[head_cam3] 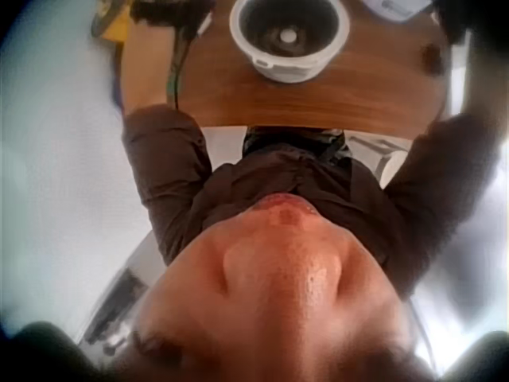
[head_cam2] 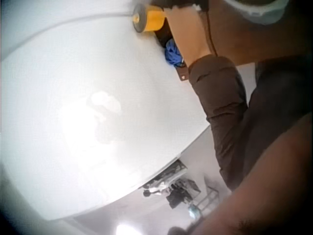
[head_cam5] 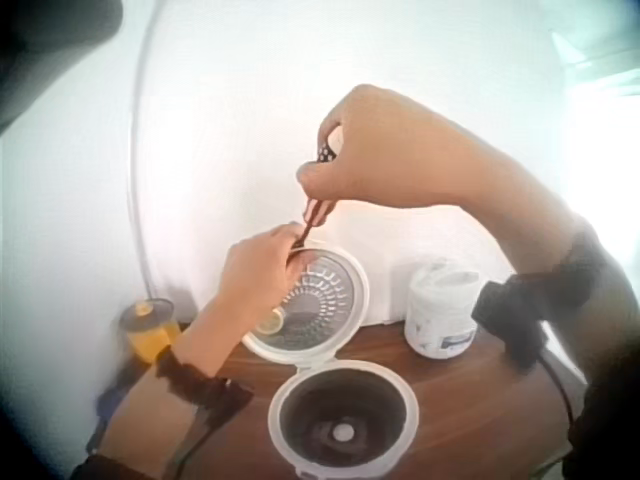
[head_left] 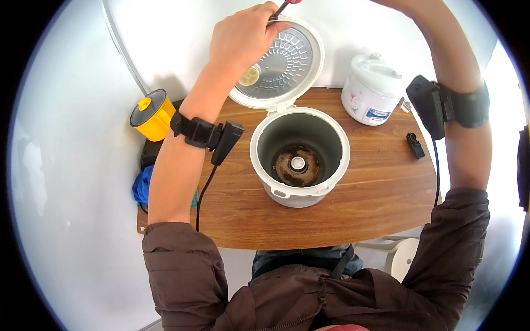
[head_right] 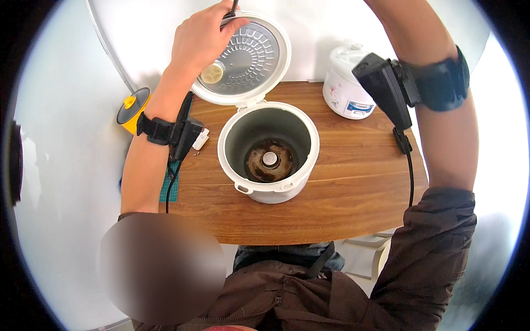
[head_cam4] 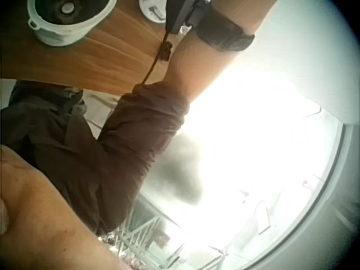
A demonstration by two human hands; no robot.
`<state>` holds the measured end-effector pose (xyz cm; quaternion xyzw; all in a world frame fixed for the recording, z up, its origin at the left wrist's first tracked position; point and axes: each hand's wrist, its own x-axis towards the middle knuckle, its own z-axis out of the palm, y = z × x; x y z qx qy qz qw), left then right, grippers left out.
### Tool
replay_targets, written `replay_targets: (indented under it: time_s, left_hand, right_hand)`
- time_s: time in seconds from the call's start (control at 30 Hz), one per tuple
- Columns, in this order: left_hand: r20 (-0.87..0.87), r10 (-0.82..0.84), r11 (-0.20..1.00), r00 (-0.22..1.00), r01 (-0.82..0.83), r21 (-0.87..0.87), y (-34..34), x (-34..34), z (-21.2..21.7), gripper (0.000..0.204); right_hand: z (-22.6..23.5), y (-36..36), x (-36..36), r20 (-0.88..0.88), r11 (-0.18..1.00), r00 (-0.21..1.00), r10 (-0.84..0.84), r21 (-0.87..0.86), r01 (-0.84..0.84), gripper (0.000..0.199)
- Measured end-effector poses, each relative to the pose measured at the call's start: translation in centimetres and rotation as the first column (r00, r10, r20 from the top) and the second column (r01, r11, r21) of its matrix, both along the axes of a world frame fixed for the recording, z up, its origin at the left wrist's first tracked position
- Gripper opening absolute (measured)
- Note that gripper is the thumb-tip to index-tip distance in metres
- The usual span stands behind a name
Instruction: The person disassembles a white rice cooker on a wooden table. They open the lid, remove the inner pot, and use a screwdriver to unscrew and separate the lid components.
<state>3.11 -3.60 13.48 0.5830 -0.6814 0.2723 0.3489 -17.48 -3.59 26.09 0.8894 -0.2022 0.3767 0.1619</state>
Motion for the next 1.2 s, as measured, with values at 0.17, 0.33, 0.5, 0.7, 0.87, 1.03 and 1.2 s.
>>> replay_targets:
  time_s: [0.17,0.33,0.5,0.7,0.87,1.03,1.2]
  left_hand:
    - [0.003,0.032,0.999,0.999,-0.032,0.025,0.3,0.6,-0.1,0.028]
    - [-0.004,0.015,1.000,1.000,-0.015,0.002,-0.2,-0.3,0.1,0.028]
    - [0.004,0.028,1.000,1.000,-0.028,0.012,0.0,-0.4,0.1,0.028]
    - [0.014,0.053,0.998,0.999,-0.053,0.023,0.0,-0.2,0.2,0.029]
    - [-0.016,-0.021,1.000,1.000,0.021,-0.011,-0.3,0.7,-0.4,0.029]
    - [-0.006,-0.051,0.997,0.999,0.050,-0.063,-0.3,0.5,-0.5,0.031]
    - [-0.063,-0.059,0.998,0.996,0.059,-0.008,0.3,0.0,0.1,0.030]
  right_hand:
    - [-1.0,0.5,0.2,0.024,0.995,0.998,0.065,-0.078,-0.063,0.040]
    - [0.7,0.9,0.1,-0.020,0.998,0.998,-0.056,0.033,0.056,0.038]
    - [1.3,1.3,1.6,0.006,0.974,0.982,-0.191,0.125,0.188,0.035]
    - [1.5,0.0,0.5,-0.031,0.991,0.999,-0.039,0.129,0.043,0.035]
    - [-2.6,1.4,-0.6,0.037,0.988,0.994,0.102,-0.120,-0.097,0.033]
    - [-5.2,1.7,-0.9,0.034,0.974,0.973,0.228,-0.025,-0.227,0.027]
    - [-7.3,-2.3,-0.6,0.281,0.887,0.845,0.456,-0.069,-0.456,0.017]
